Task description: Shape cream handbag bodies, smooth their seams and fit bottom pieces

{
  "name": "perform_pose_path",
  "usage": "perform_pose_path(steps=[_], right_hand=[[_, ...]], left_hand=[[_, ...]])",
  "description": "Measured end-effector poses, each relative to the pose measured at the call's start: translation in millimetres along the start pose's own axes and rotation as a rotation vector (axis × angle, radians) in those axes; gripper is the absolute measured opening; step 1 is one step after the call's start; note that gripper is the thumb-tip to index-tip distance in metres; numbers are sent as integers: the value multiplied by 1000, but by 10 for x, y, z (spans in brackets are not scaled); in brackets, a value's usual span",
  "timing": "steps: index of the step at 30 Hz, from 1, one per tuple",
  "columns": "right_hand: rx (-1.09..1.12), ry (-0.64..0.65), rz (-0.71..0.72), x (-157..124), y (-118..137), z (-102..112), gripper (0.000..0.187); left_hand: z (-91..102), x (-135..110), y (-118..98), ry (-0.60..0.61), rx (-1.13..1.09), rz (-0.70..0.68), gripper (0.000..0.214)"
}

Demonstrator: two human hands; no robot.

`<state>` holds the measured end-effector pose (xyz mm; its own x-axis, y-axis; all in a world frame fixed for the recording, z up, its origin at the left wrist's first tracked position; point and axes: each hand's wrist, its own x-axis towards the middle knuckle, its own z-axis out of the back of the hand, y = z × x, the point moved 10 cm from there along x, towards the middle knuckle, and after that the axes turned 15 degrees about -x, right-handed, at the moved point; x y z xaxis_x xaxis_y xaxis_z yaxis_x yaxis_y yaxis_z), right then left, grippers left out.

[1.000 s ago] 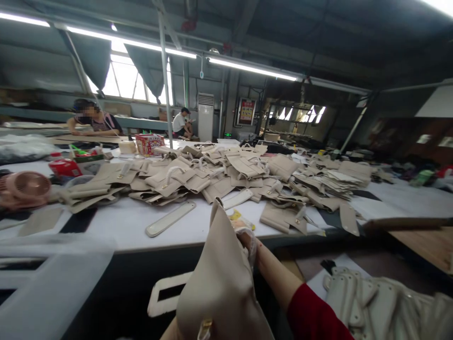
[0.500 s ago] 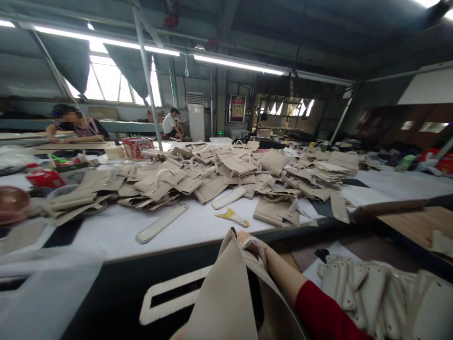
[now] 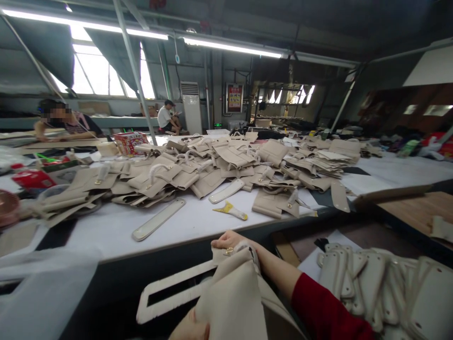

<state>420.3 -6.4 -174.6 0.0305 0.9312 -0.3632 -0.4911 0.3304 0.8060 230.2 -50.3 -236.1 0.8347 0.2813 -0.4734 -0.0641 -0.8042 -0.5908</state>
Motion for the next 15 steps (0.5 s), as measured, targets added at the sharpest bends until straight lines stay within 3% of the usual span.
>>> perform_pose_path(steps=[5, 8, 11, 15], right_hand=[[-188, 30, 3, 159, 82, 52, 48], [-239, 30, 52, 302, 313, -12, 48], [-193, 0, 89, 450, 467, 2, 47], [51, -171, 102, 489, 247, 404, 44]], left_hand=[[-659, -55, -273, 173, -282, 123, 85], [-871, -5, -511, 190, -313, 124, 75], [-799, 75, -614, 115, -194, 72, 53], [-419, 91, -663, -101, -185, -30, 36]])
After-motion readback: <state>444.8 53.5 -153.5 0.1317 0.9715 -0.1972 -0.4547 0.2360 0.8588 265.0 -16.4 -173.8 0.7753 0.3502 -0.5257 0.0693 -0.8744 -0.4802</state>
